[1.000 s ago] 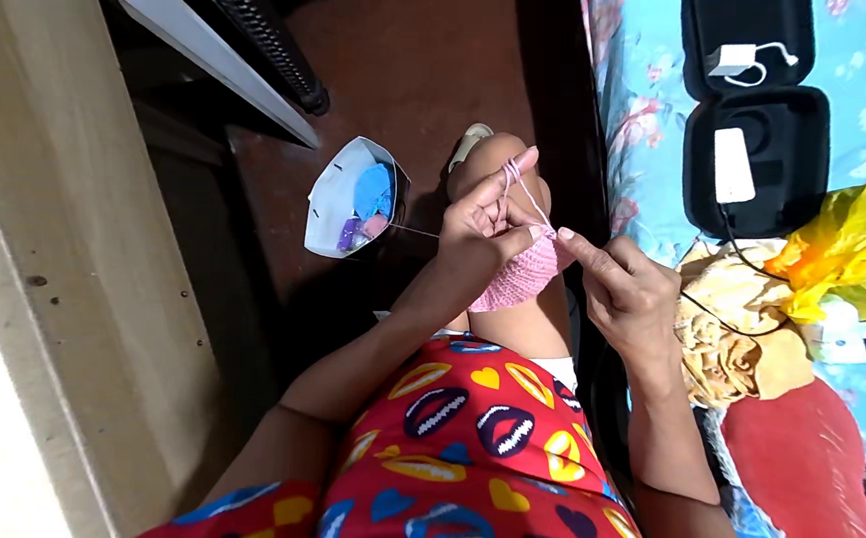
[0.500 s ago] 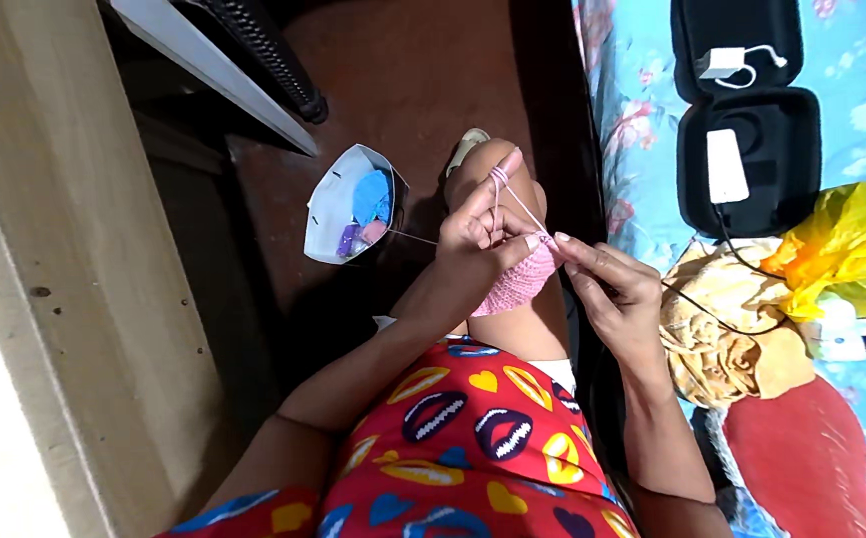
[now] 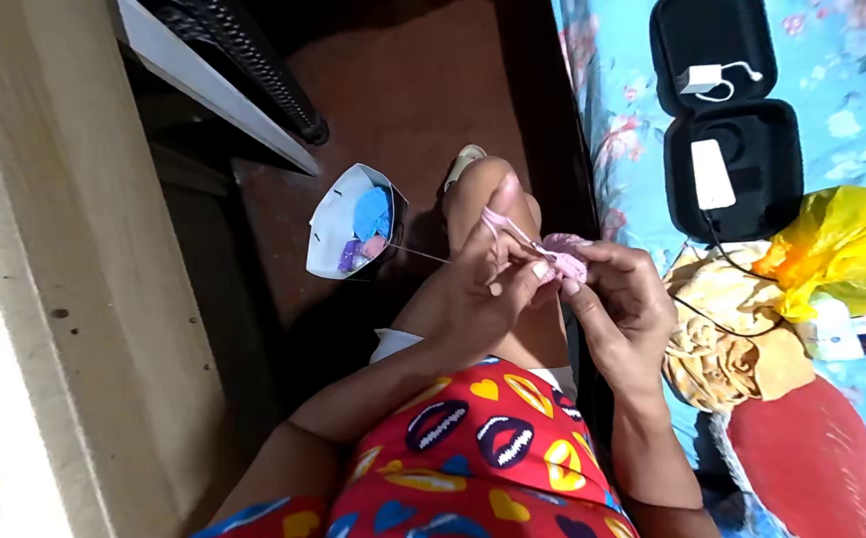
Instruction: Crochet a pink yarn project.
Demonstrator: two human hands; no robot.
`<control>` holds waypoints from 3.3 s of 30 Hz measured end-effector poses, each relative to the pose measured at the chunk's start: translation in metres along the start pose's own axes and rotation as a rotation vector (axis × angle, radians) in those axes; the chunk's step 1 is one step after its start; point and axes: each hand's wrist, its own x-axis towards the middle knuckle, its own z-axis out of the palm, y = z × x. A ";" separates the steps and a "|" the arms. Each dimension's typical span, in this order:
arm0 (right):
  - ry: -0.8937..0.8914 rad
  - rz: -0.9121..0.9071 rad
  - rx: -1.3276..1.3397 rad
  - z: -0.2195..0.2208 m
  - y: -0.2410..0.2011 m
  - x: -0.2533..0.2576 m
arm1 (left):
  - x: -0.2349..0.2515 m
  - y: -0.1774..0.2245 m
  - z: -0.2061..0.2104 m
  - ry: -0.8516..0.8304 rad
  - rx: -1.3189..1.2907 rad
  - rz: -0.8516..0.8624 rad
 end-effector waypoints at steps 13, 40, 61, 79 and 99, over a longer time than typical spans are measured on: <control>-0.091 -0.392 -0.534 -0.028 0.011 0.011 | 0.029 0.023 -0.025 -0.131 -0.025 -0.262; -0.202 -0.256 -0.462 -0.034 0.025 0.022 | 0.020 0.004 -0.014 0.062 -0.045 -0.192; -0.149 -0.149 -0.173 -0.021 0.033 0.014 | 0.021 0.006 -0.018 -0.018 -0.064 -0.285; 0.040 -0.278 -0.399 0.000 0.019 0.003 | 0.010 0.009 -0.011 -0.006 0.037 -0.124; -0.085 0.287 0.491 0.003 0.019 0.004 | 0.012 0.011 -0.008 -0.098 0.011 -0.294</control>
